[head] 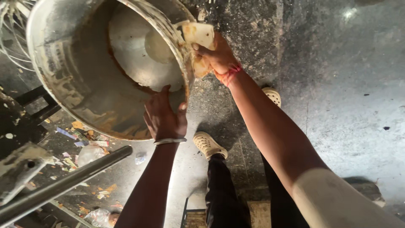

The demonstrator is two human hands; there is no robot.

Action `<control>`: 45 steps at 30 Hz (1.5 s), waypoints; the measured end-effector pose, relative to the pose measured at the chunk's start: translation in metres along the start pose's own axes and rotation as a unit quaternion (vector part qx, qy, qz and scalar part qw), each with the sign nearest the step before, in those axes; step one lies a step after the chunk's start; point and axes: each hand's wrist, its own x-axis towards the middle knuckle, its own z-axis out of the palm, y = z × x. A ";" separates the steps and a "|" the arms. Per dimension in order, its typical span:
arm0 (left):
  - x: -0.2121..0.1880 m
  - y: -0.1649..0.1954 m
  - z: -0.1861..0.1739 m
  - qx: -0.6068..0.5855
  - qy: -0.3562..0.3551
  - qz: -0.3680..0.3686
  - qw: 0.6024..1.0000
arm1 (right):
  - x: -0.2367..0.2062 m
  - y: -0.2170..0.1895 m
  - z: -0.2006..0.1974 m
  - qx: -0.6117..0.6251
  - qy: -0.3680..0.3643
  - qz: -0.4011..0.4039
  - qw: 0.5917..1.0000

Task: The person pours water from a plastic bottle into a metal bucket, then uses a sponge to scrub the exterior and interior surfaces of the bucket. The person repeatedly dips the sponge into the water and scrubs the bucket's rim and sides.

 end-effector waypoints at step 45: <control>0.006 0.005 -0.002 -0.035 0.014 0.070 0.997 | 0.030 -0.041 0.003 -0.034 -0.134 0.017 0.990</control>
